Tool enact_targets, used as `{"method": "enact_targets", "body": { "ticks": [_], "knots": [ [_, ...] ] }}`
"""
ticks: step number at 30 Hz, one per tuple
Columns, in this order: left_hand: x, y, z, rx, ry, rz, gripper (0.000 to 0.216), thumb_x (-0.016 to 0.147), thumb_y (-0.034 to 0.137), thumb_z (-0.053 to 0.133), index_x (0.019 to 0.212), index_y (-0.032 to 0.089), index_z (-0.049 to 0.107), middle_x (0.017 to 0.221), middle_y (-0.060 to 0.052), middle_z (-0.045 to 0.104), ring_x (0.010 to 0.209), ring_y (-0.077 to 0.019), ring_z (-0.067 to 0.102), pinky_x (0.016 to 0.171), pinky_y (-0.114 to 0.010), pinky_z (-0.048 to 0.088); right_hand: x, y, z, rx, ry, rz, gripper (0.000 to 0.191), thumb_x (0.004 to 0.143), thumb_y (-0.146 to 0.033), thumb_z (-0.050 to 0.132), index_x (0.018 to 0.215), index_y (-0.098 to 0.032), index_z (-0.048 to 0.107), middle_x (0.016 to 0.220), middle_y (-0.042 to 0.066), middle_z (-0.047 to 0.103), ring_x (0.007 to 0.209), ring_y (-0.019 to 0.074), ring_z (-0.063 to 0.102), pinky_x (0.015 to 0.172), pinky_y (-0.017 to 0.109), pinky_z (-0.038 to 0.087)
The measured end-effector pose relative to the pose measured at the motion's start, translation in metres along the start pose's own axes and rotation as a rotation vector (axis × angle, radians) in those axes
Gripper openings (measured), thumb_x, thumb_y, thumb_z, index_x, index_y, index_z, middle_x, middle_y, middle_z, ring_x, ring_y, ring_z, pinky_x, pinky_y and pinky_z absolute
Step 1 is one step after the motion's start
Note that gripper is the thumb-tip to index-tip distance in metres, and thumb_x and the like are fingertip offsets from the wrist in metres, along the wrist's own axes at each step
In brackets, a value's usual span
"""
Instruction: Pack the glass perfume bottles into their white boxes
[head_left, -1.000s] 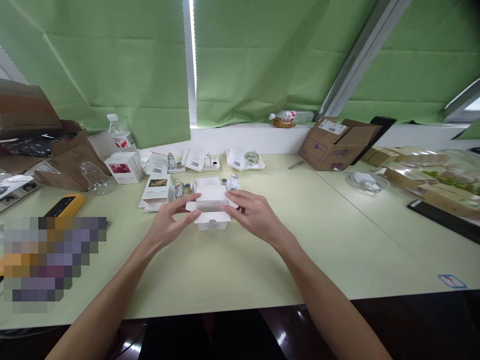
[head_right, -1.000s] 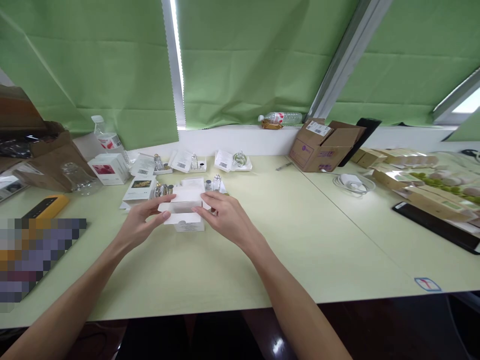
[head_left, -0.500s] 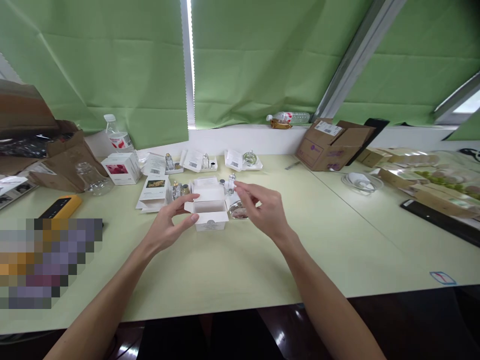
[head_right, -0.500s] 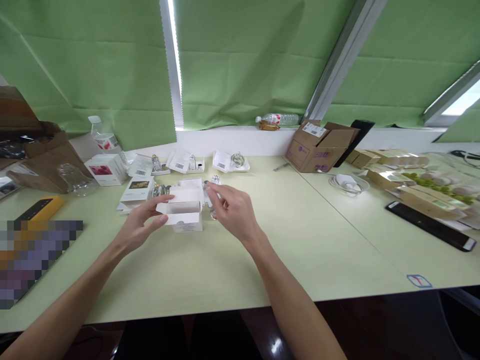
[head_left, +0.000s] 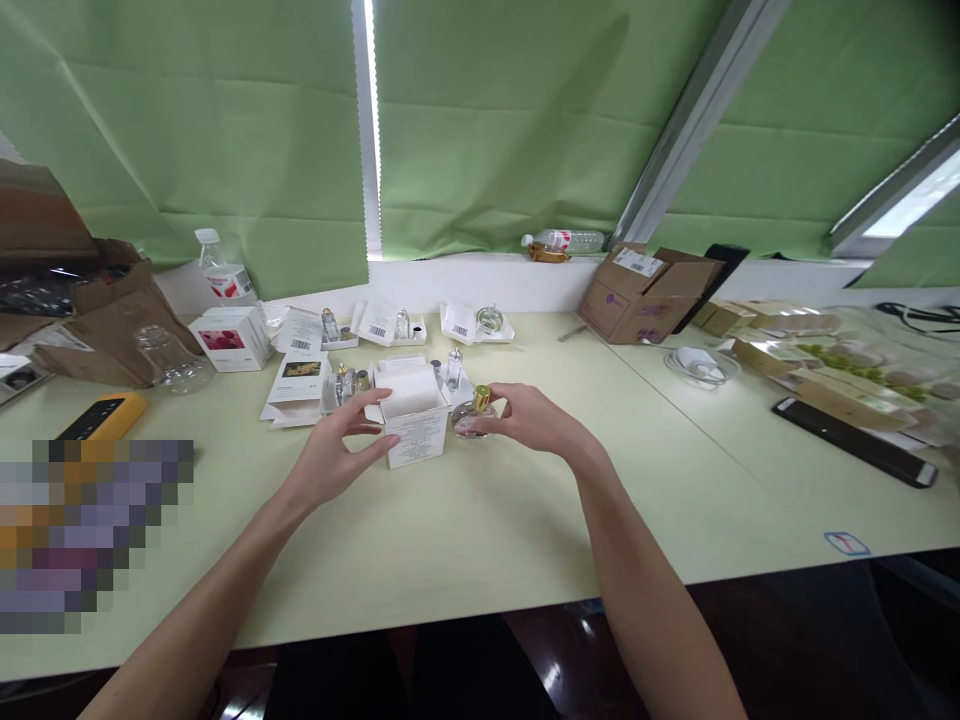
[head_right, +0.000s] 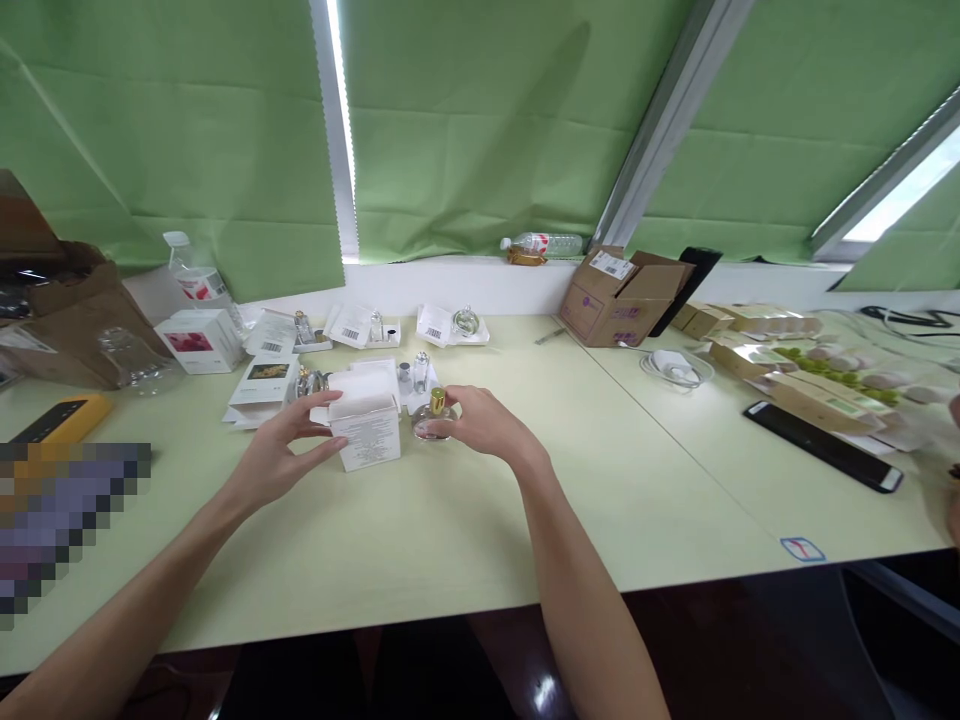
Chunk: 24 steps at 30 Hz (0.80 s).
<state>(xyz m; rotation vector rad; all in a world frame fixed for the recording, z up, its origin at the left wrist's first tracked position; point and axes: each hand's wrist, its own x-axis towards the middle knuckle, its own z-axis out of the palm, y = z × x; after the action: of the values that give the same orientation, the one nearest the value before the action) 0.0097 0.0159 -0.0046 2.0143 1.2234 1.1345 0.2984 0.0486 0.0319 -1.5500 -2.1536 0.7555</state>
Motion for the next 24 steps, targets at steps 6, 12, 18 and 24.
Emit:
{"method": "enact_targets", "body": {
  "ticks": [6,12,18,24],
  "knots": [
    [0.0,0.004,-0.002,-0.009,-0.012,0.006,0.061,0.083,0.041,0.066,0.138,0.028,0.043,0.122,-0.006,0.064,0.093,-0.0199,0.069,0.09,-0.041,0.058,0.005,0.002,0.008,0.025,0.009,-0.009,0.027,0.072,-0.047,0.069,0.08,-0.021,0.069,0.085,0.001,0.07,0.066,0.0156,0.058,0.053,0.026,0.039],
    [-0.001,0.004,0.001,-0.083,-0.018,-0.021,0.094,0.082,0.038,0.068,0.152,0.027,0.007,0.111,-0.009,0.069,0.092,-0.0228,0.07,0.083,-0.044,0.058,0.006,0.006,0.009,0.009,0.023,-0.074,0.027,0.073,-0.048,0.068,0.077,-0.021,0.068,0.078,0.0,0.069,0.066,0.0161,0.06,0.054,0.025,0.041],
    [0.0,-0.003,0.007,-0.053,-0.172,-0.062,0.05,0.084,0.038,0.063,0.13,0.023,0.051,0.113,-0.007,0.069,0.097,-0.0227,0.067,0.086,-0.042,0.057,0.004,0.002,0.01,-0.124,0.139,-0.096,0.036,0.075,-0.056,0.066,0.066,-0.021,0.064,0.063,-0.001,0.062,0.053,0.0135,0.053,0.046,0.024,0.033],
    [-0.001,-0.002,0.01,-0.008,-0.239,-0.095,0.036,0.085,0.035,0.062,0.118,0.024,0.06,0.111,-0.005,0.07,0.092,-0.022,0.068,0.083,-0.039,0.057,0.001,-0.012,0.005,-0.187,0.432,-0.081,0.047,0.077,-0.065,0.062,0.063,-0.02,0.057,0.054,-0.001,0.055,0.048,0.0135,0.046,0.045,0.027,0.03]
  ]
}}
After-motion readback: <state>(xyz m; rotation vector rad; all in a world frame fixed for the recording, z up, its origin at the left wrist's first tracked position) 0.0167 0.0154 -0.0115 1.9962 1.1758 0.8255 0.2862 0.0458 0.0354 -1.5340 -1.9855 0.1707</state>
